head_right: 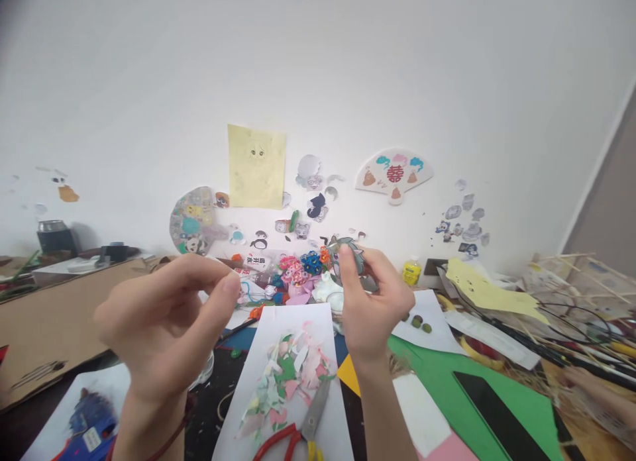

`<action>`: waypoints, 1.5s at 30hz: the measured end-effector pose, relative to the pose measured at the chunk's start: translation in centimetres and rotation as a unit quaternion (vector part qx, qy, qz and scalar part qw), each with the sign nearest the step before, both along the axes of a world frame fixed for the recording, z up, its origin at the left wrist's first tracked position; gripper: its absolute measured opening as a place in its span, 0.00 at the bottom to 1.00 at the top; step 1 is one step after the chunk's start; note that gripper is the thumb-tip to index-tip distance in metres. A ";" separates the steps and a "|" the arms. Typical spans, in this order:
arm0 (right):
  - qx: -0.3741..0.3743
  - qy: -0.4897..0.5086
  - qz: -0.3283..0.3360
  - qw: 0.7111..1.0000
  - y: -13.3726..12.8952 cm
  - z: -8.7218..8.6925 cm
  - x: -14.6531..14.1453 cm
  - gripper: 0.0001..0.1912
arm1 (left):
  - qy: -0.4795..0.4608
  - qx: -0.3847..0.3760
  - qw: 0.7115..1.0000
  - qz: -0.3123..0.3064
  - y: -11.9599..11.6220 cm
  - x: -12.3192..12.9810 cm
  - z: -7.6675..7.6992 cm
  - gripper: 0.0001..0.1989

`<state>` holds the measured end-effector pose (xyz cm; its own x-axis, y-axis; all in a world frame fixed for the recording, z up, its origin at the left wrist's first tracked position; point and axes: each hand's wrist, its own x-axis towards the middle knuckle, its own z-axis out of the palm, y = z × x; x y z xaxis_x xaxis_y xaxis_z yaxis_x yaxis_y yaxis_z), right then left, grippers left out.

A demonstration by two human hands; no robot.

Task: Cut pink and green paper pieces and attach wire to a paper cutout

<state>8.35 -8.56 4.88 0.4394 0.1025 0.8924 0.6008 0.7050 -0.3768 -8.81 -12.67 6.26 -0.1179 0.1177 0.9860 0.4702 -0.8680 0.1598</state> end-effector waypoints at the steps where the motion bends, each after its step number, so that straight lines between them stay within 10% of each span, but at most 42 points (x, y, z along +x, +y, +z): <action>1: 0.011 -0.006 -0.020 1.000 0.1 -0.1 -0.1 0.19 | 0.001 0.002 1.000 0.005 -0.1 0.0 0.0 0.09; 18: 0.053 -0.025 -0.099 0.993 1.4 -0.4 1.9 0.09 | -0.019 0.010 0.999 0.039 -1.2 -1.2 0.1 0.08; 34: -0.003 0.091 0.181 0.979 0.8 0.1 1.1 0.14 | -0.013 -0.015 0.992 0.128 2.5 -1.1 0.2 0.08; 45: -0.124 0.111 0.333 0.928 2.3 -0.1 1.7 0.13 | 0.102 -0.166 0.951 0.239 7.3 -1.4 -0.9 0.08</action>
<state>10.06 -6.26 4.77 0.3749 0.6070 0.7007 -0.0487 0.7677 -0.6390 -10.21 -5.41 5.35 -0.0469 0.4083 0.9117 0.8495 -0.4638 0.2514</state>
